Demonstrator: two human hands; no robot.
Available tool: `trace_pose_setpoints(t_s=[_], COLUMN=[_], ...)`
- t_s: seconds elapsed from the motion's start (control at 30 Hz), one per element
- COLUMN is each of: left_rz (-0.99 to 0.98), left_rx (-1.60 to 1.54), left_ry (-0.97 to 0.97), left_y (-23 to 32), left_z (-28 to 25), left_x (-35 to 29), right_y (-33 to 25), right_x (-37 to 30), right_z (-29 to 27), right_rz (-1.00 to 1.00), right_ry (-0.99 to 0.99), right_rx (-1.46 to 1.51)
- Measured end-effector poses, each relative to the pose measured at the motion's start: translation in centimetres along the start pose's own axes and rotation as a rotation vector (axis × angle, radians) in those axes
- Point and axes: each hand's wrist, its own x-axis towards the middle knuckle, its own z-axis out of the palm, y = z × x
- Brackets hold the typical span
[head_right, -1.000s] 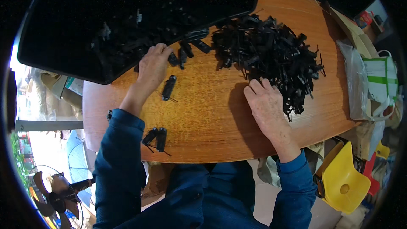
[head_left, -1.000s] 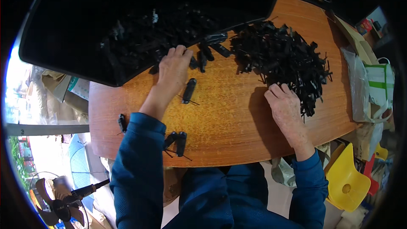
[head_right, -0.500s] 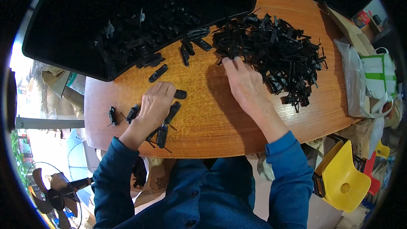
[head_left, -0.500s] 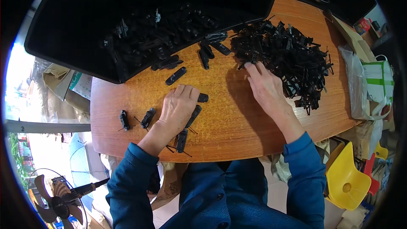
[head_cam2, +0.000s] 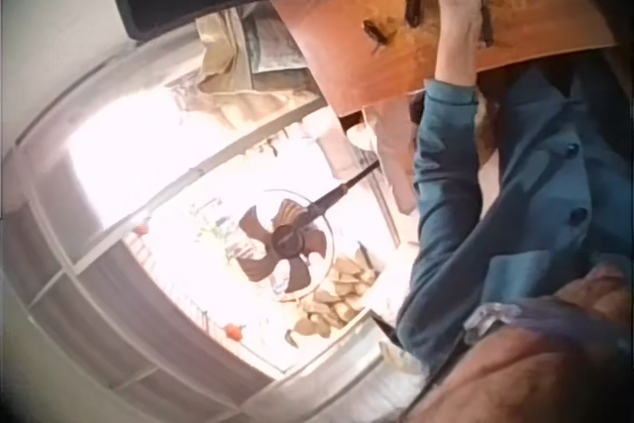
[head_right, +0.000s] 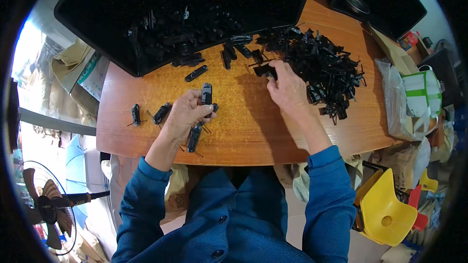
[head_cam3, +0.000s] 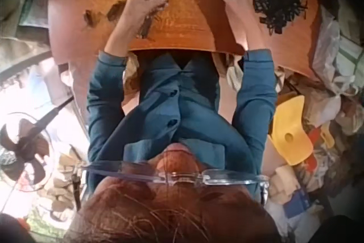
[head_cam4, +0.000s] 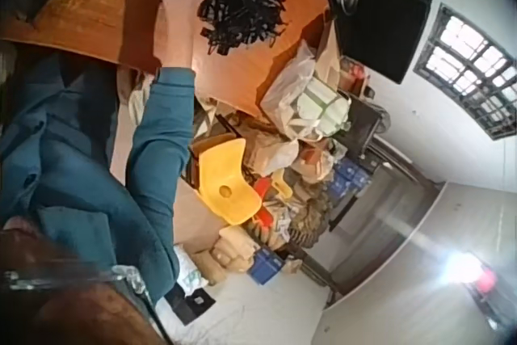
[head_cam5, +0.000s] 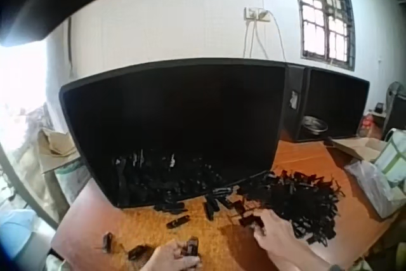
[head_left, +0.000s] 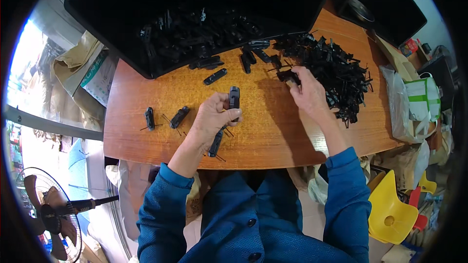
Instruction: Assembling small black plastic components by hand on a workbench.
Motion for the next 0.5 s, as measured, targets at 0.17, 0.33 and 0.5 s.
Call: trace_pose_setpoints(t_s=[0.17, 0.33, 0.5], left_rz=[-0.079, -0.081, -0.127], left_rx=[-0.202, -0.324, -0.425], left_ry=[-0.017, -0.063, -0.094], left_y=[-1.2, -2.8, -3.5], left_z=[2.8, 4.6, 5.0], left_x=[-2.4, -4.4, -5.8], right_y=[-1.5, -3.3, -3.9], right_x=[-0.8, -1.3, -2.6], right_z=[-4.7, -5.7, -5.4], right_rz=[-0.319, -0.359, -0.351], right_ry=[0.009, -0.181, -0.25], right_rx=[-0.356, -0.571, -0.516])
